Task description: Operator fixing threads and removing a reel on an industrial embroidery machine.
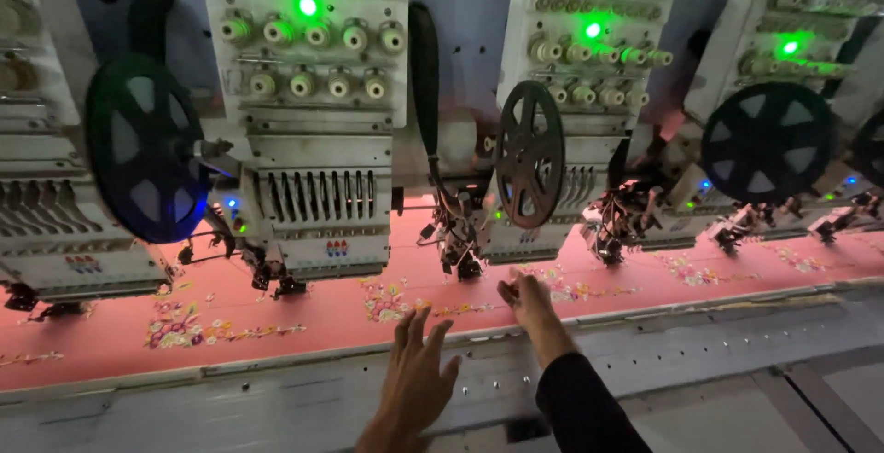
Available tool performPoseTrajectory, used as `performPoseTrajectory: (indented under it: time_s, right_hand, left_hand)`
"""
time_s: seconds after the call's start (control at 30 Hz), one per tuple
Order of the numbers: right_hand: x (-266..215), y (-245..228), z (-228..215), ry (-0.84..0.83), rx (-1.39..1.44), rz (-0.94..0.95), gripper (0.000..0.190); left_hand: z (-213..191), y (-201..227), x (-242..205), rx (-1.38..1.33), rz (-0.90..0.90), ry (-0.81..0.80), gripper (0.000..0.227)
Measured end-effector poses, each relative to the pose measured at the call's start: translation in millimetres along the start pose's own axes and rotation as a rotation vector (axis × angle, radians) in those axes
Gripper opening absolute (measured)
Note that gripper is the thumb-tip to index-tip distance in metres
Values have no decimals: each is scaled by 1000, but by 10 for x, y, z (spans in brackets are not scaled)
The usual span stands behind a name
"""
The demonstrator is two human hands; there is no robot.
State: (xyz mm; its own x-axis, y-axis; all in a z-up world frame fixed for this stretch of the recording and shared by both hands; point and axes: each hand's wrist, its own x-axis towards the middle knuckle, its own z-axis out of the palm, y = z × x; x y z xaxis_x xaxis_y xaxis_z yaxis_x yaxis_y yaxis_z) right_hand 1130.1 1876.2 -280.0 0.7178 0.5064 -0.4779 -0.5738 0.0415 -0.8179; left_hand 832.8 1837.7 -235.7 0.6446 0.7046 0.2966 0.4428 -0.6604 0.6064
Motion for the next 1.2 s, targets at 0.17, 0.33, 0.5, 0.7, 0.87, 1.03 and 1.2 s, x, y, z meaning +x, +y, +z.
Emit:
performPoseTrajectory:
  time_s: [0.17, 0.33, 0.5, 0.7, 0.87, 1.03, 1.2]
  right_hand:
    - [606, 218, 58, -23, 162, 22, 17]
    - [370, 105, 222, 135, 179, 56, 21]
    - [613, 144, 159, 96, 123, 69, 13]
    - [70, -83, 273, 39, -415, -18, 3]
    - [-107, -170, 141, 14, -750, -211, 15]
    - [-459, -289, -175, -130, -1081, -570, 32]
    - [-1313, -265, -421, -540, -1135, -531, 25]
  left_hand:
    - [-99, -54, 80, 0, 12, 22, 54]
    - [43, -184, 54, 6, 43, 85, 49]
    - [126, -128, 49, 5, 6, 39, 48]
    - [123, -48, 63, 4, 45, 65, 43]
    - [59, 19, 70, 4, 15, 9, 43]
    - [-131, 231, 177, -156, -171, -145, 37]
    - [529, 36, 628, -688, -386, -174, 20]
